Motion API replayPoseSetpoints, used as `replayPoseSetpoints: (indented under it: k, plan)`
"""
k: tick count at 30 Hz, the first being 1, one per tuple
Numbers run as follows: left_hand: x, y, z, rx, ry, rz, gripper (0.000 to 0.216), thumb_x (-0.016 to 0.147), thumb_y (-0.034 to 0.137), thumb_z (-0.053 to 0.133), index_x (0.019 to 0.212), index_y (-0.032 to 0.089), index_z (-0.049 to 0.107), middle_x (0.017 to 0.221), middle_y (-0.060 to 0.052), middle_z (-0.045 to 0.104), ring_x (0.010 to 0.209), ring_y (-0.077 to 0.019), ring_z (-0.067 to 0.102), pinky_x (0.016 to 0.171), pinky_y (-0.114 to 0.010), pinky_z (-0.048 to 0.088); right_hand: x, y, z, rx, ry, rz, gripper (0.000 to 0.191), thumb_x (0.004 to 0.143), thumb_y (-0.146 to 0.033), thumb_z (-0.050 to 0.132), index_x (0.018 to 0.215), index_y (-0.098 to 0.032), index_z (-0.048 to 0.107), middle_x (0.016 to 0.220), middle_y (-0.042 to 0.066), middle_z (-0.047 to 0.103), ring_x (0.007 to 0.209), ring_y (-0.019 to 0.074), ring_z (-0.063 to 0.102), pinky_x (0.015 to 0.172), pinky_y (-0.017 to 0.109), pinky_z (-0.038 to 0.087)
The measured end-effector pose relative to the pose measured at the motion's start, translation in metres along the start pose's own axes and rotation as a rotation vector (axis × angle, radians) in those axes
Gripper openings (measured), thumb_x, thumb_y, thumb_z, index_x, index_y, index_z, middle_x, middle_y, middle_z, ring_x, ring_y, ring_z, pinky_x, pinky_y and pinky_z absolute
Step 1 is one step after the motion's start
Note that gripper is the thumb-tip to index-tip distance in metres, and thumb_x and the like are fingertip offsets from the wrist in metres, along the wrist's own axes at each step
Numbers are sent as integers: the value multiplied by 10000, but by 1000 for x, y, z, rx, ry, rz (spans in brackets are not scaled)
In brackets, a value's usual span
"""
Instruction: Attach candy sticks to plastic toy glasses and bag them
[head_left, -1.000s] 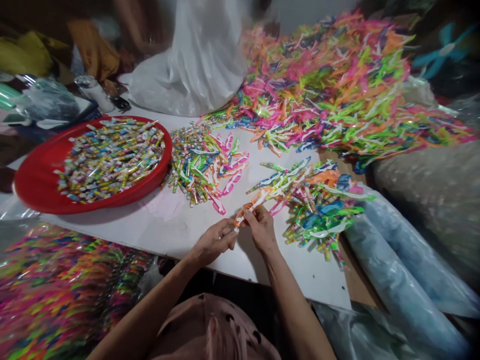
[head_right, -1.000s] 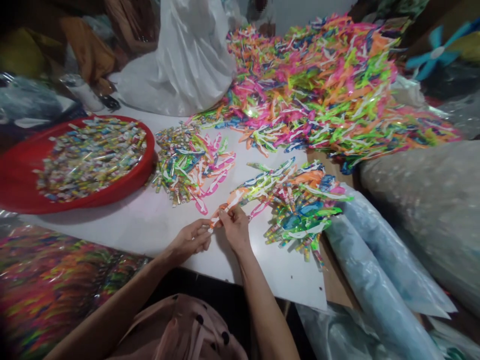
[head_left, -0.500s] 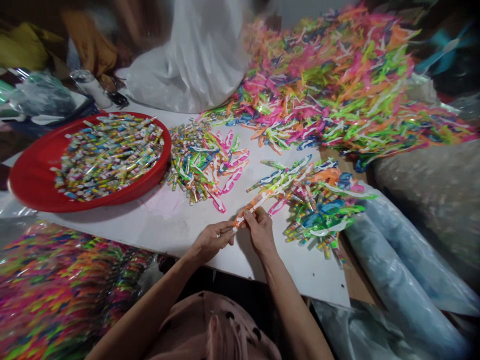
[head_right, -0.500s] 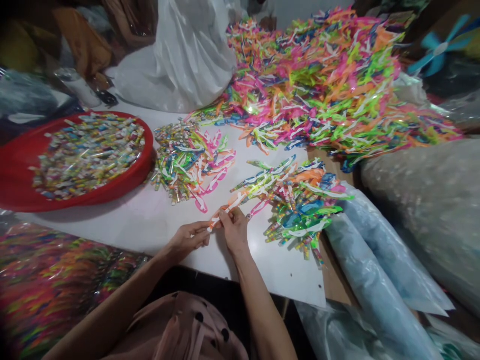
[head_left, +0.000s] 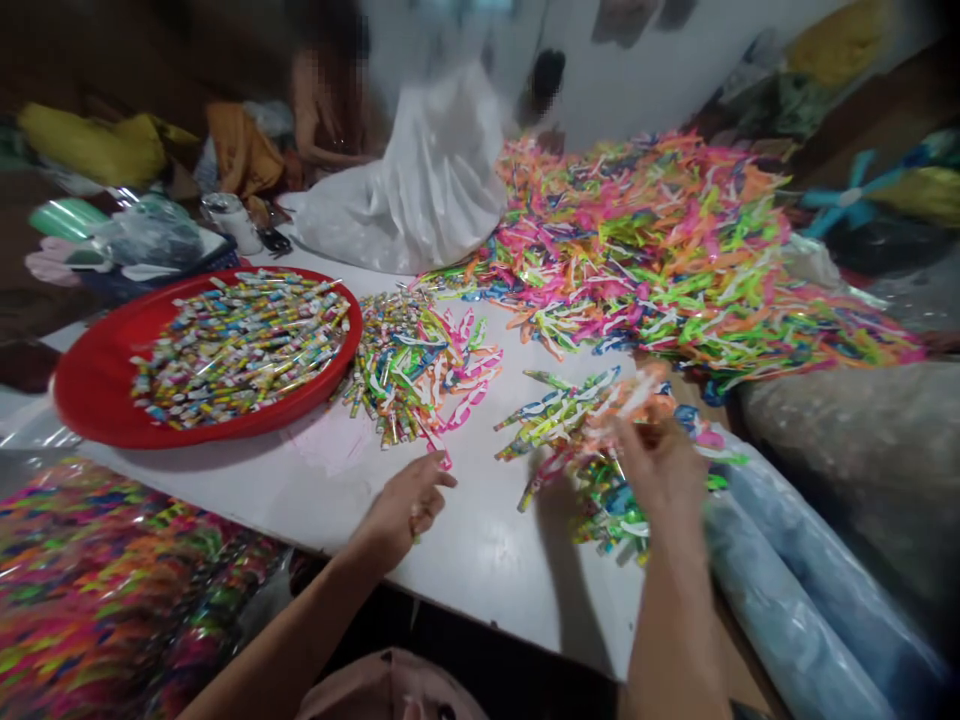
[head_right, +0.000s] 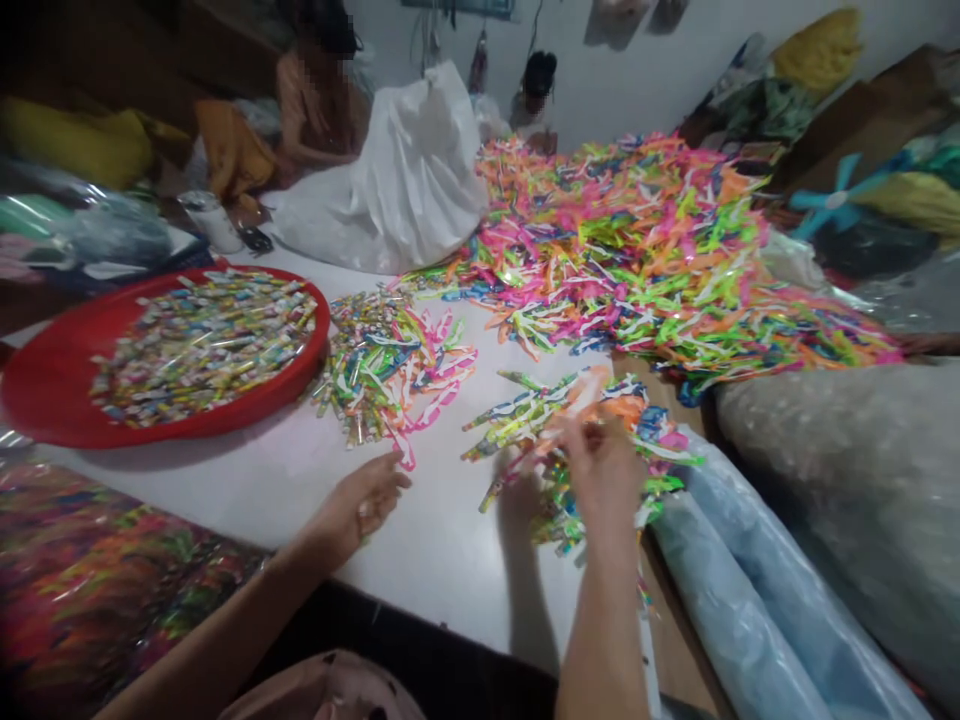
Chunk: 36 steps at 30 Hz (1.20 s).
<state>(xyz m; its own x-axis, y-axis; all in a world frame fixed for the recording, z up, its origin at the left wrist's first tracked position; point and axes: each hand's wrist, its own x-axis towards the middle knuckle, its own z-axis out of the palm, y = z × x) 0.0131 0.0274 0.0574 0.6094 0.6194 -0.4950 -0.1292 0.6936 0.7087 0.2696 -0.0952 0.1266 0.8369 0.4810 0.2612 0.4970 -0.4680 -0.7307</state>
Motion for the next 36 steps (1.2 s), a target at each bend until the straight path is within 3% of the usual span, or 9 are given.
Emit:
replayPoseSetpoints:
  k: [3, 8, 12, 19, 21, 24, 26, 31, 36]
  plan:
    - [-3, 14, -8, -276, 180, -137, 231, 793, 253, 644, 974, 144, 551, 816, -63, 635, 591, -101, 576, 488, -178, 410, 26, -13, 4, -373, 150, -128, 400, 867, -314, 542, 1183, -68, 554, 1009, 216, 617, 903, 304, 591, 698, 383, 456]
    - [-18, 0, -4, -155, 78, -102, 661, 541, 107, 829, 1131, 123, 532, 901, -102, 684, 825, -210, 671, 762, -287, 497, -4, -60, 130, -531, -507, -586, 380, 852, -50, 419, 1161, -178, 599, 1155, 133, 585, 1039, 252, 544, 788, 339, 464]
    - [-21, -1, -9, -18, -14, -34, 774, 479, 309, 905, 1142, 129, 548, 931, -108, 686, 782, -198, 657, 751, -311, 477, -6, -58, 180, -631, -638, -585, 268, 897, -108, 418, 1042, -146, 640, 1124, 153, 565, 1044, 265, 515, 797, 360, 456]
    - [1, 3, -12, 124, 70, 126, 626, 591, 465, 817, 1060, 125, 577, 837, -59, 660, 638, -114, 552, 583, -246, 380, 18, -43, 142, -536, -657, -603, 168, 878, -122, 471, 960, -154, 614, 969, 101, 623, 920, 210, 564, 755, 311, 445]
    - [6, 2, -11, 160, 73, 205, 578, 637, 455, 784, 1065, 123, 581, 786, -31, 637, 581, -86, 484, 543, -235, 337, -1, -46, 131, -217, -606, -490, 126, 877, -228, 524, 975, -169, 577, 871, 51, 623, 800, 179, 579, 695, 292, 462]
    - [8, -2, -10, 252, 52, 275, 546, 678, 474, 747, 1066, 121, 597, 713, 1, 595, 557, -83, 442, 529, -236, 322, -44, -51, 121, 468, -508, -198, 357, 779, -323, 642, 1086, -202, 505, 774, -23, 579, 678, 144, 566, 585, 255, 474]
    - [6, -6, -10, 315, 25, 279, 526, 710, 507, 713, 1050, 119, 608, 642, 17, 559, 551, -93, 444, 526, -240, 323, -69, -52, 117, 712, -487, -60, 447, 723, -309, 680, 1114, -213, 485, 757, -39, 564, 655, 136, 563, 547, 241, 474]
    - [-1, -17, -6, 387, -60, 274, 480, 775, 526, 646, 1046, 130, 618, 753, -38, 633, 583, -101, 467, 527, -238, 329, -88, -51, 99, 625, -354, -50, 216, 780, -343, 658, 914, -191, 585, 768, 0, 592, 660, 142, 569, 615, 286, 495]
    - [-8, -18, -1, 533, -123, 272, 485, 812, 528, 593, 1088, 131, 623, 749, -32, 626, 582, -102, 446, 553, -245, 340, -92, -40, 93, 546, -333, -63, 207, 817, -378, 618, 905, -196, 574, 730, -2, 587, 634, 146, 549, 598, 289, 486]
